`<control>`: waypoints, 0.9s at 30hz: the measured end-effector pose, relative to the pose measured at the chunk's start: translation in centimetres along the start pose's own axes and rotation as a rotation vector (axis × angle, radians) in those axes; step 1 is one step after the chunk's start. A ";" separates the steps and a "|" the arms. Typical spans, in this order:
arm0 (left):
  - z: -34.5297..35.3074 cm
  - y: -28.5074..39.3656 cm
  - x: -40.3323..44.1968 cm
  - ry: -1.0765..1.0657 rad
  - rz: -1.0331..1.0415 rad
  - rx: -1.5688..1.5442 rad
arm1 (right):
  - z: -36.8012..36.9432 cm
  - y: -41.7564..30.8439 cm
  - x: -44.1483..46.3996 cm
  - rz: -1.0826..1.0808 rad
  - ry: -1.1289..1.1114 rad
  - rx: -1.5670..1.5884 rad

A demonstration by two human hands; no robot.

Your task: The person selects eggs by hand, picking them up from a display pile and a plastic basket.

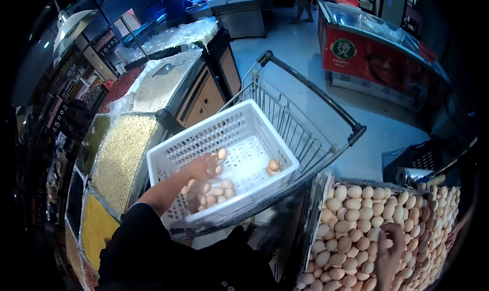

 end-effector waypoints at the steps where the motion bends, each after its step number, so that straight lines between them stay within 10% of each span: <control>1: 0.4 0.3 0.7 -0.094 0.007 0.104 | 3.2 -3.5 0.6 -0.082 -0.056 -0.003; 16: 3.4 -5.9 5.7 -0.083 0.502 -0.037 | 42.8 -16.0 1.7 -0.476 -1.216 -0.745; 20: 7.2 -9.5 7.0 0.150 0.838 -0.155 | 46.0 -12.6 2.5 -0.513 -1.092 -1.002; 27: 6.6 -6.9 8.5 0.168 0.668 -0.207 | 49.9 -13.6 2.2 -0.487 -1.247 -1.203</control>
Point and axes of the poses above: each hand's wrist, its own x-axis towards the middle knuckle, its own z-axis out of the palm, y = z × x, the point moved 1 cm from there along x, towards the middle knuckle, and after that the axes turned 11 degrees about z, right-handed, at the moved point
